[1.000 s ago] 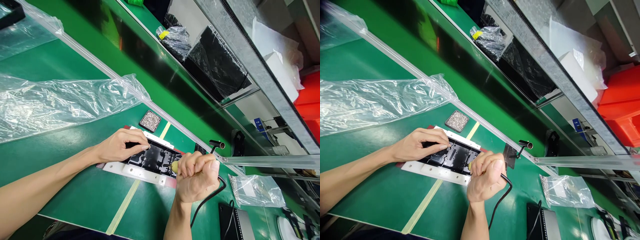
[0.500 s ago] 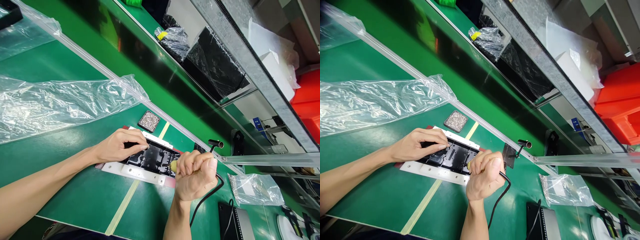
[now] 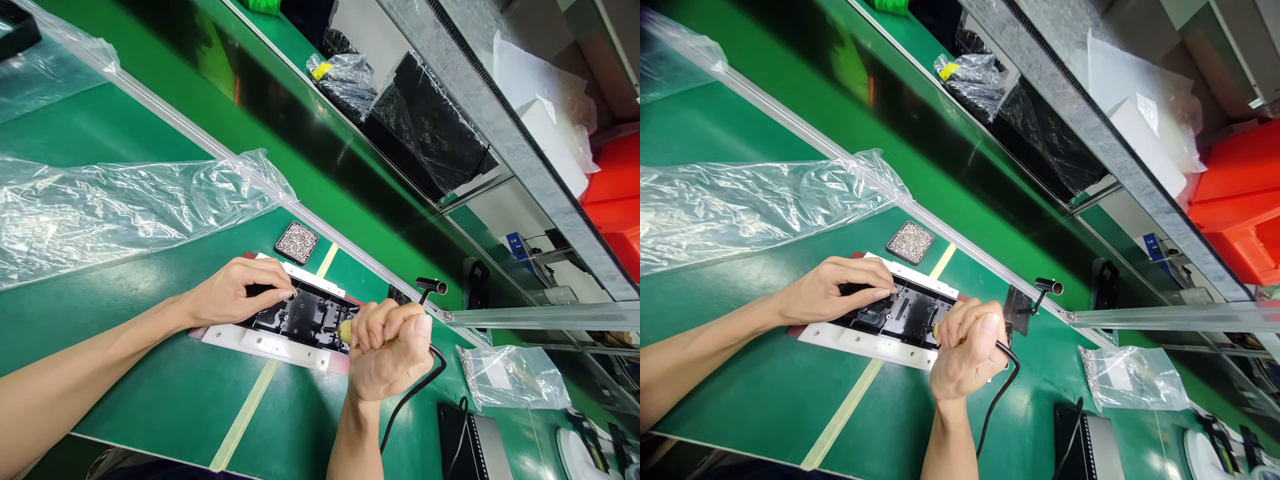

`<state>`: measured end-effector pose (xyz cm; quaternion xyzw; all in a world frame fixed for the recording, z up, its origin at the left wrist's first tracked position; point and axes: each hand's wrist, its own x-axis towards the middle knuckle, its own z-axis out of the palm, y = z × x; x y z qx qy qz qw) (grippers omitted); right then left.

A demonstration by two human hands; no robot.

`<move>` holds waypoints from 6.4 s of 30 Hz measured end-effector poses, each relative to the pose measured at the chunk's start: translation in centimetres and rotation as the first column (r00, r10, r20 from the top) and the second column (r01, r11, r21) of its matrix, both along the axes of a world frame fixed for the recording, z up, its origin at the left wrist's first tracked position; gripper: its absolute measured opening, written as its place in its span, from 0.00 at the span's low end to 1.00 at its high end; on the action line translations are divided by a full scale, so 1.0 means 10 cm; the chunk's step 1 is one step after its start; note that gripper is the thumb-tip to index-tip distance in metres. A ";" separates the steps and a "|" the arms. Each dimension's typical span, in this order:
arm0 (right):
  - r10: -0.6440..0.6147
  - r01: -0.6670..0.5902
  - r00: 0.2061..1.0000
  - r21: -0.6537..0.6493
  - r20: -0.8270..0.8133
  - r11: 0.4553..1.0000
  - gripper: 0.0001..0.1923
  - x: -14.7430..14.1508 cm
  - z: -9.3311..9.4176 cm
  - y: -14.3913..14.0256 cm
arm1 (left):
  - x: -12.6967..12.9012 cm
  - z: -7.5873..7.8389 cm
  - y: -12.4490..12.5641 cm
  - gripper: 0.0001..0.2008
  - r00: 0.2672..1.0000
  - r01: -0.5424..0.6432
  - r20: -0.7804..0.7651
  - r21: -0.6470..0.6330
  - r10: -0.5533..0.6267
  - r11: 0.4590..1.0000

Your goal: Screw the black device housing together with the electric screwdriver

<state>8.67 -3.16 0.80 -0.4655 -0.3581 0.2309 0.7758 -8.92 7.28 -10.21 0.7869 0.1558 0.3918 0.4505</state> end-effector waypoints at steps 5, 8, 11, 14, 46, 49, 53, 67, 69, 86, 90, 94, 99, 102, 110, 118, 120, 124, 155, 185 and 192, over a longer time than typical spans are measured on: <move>0.000 0.000 1.000 -0.008 -0.006 1.000 0.27 0.00 0.01 -0.01 | -0.01 0.00 0.00 0.07 1.000 0.004 -0.003 0.000 -0.004 1.000; 0.000 0.000 1.000 -0.008 -0.002 1.000 0.27 -0.01 0.01 -0.01 | 0.00 0.00 0.00 0.07 1.000 0.001 -0.006 0.002 -0.001 1.000; -0.003 0.003 1.000 -0.007 -0.002 1.000 0.27 -0.01 0.01 -0.01 | 0.00 0.00 0.00 0.06 1.000 -0.001 -0.005 0.002 0.001 1.000; 0.004 -0.004 1.000 -0.008 -0.010 1.000 0.28 -0.01 0.01 -0.01 | 0.01 0.01 0.00 0.07 1.000 -0.006 0.000 0.001 0.006 1.000; 0.023 -0.023 1.000 -0.014 0.002 1.000 0.28 -0.01 0.03 0.01 | 0.01 0.00 0.00 0.07 1.000 -0.002 0.005 0.023 0.002 1.000; 0.024 -0.024 1.000 -0.019 0.007 1.000 0.28 -0.01 0.03 0.01 | 0.01 0.00 0.00 0.07 1.000 -0.003 -0.004 0.031 0.003 1.000; 0.017 -0.017 1.000 -0.019 0.013 1.000 0.28 0.00 0.02 0.01 | 0.01 -0.01 0.00 0.07 1.000 0.000 -0.002 0.035 0.000 0.999; 0.012 -0.012 0.999 -0.004 0.030 1.000 0.28 0.00 0.02 0.02 | 0.01 0.01 0.00 0.08 1.000 -0.006 -0.015 0.031 0.007 1.000; 0.019 -0.019 0.999 -0.002 0.030 1.000 0.28 0.00 0.02 0.02 | 0.01 0.00 0.00 0.07 1.000 -0.001 -0.010 0.034 0.001 0.999; 0.014 -0.014 0.999 0.011 0.039 1.000 0.27 0.00 0.01 0.01 | 0.01 0.00 0.01 0.07 1.000 -0.001 -0.002 0.045 0.001 0.999; 0.020 -0.021 0.999 0.007 0.040 1.000 0.27 0.00 0.01 0.01 | 0.02 -0.01 0.01 0.07 1.000 0.011 0.011 0.045 -0.012 0.999; 0.020 -0.020 0.999 0.008 0.028 1.000 0.27 0.00 0.01 0.01 | 0.02 0.00 0.01 0.07 1.000 0.010 0.011 0.047 -0.010 0.999; 0.010 -0.011 0.999 0.009 0.032 1.000 0.27 -0.01 0.01 0.01 | 0.02 0.00 0.01 0.07 1.000 0.011 0.011 0.048 -0.012 0.999; 0.013 -0.013 1.000 0.010 0.028 1.000 0.28 0.00 0.01 0.01 | 0.02 0.00 0.00 0.07 1.000 0.010 0.010 0.052 -0.011 0.999; 0.022 -0.022 1.000 0.007 0.020 1.000 0.27 0.00 0.01 0.01 | 0.02 -0.01 0.01 0.07 1.000 0.011 0.013 0.050 -0.011 0.999; 0.030 -0.030 0.999 0.009 0.026 1.000 0.27 0.00 0.01 0.00 | 0.01 -0.01 0.01 0.07 1.000 0.016 0.003 0.040 -0.016 0.999; 0.032 -0.033 0.999 0.005 0.030 0.999 0.27 0.00 0.00 0.00 | 0.01 0.00 0.01 0.07 1.000 0.017 0.002 0.037 -0.017 0.999; 0.031 -0.031 0.999 0.010 0.033 0.999 0.27 0.00 0.01 0.00 | 0.02 0.00 0.01 0.07 1.000 0.012 0.009 0.044 -0.012 0.999; 0.058 -0.058 0.998 0.012 0.040 0.998 0.26 0.00 0.02 0.00 | 0.02 0.01 0.00 0.07 1.000 0.006 0.007 0.056 -0.007 0.998; 0.064 -0.064 0.997 -0.009 0.038 0.998 0.27 0.01 0.02 0.00 | 0.02 0.01 0.00 0.08 1.000 -0.007 -0.011 0.045 0.007 0.999; 0.072 -0.072 0.997 0.000 0.038 0.997 0.27 0.00 0.01 0.00 | 0.00 -0.01 0.00 0.08 1.000 0.011 -0.002 0.051 -0.011 0.999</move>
